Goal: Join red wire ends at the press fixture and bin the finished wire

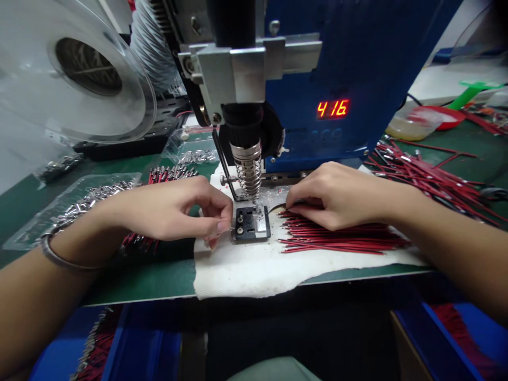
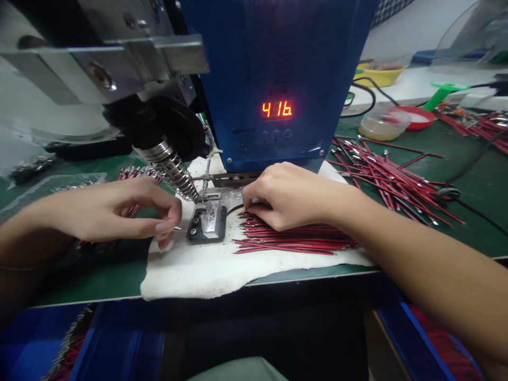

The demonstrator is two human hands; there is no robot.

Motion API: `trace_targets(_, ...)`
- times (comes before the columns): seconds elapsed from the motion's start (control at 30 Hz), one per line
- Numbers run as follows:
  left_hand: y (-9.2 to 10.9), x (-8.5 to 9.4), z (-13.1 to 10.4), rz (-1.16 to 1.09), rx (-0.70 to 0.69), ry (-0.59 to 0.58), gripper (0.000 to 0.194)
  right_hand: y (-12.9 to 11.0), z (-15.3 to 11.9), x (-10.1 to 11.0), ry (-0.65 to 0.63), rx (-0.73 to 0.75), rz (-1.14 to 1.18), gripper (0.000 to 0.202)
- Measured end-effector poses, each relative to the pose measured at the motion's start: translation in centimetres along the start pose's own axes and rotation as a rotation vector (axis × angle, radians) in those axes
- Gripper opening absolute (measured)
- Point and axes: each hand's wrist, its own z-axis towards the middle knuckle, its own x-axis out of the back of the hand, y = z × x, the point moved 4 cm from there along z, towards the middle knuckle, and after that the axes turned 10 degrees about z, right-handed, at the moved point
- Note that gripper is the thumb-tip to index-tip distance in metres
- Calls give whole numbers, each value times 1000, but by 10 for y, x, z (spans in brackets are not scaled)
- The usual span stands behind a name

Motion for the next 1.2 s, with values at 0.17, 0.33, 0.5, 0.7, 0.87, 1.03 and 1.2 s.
trace_targets(0.17,-5,-3,3,-81,49,-37,20,-2,0,1,80,93,40,20)
trace_targets(0.33,-8,-6,4,-97,81,-56,23,-7,0,4,193,233,99,16)
trace_targets(0.5,-8,-7,5,-174,95,5,27,-7,-1,6,234,231,148,12)
trace_targets(0.7,-8,-10,6,-177,82,22,31,-11,2,2,221,215,182,11)
trace_targets(0.87,-5,-9,7,-74,100,9,32,-20,5,0,248,234,215,15)
trace_targets(1.03,-3,-8,7,-18,67,37,32,-28,6,0,267,264,256,11)
trace_targets(1.2,-4,-10,5,-11,53,55,30,-27,5,0,347,219,239,11)
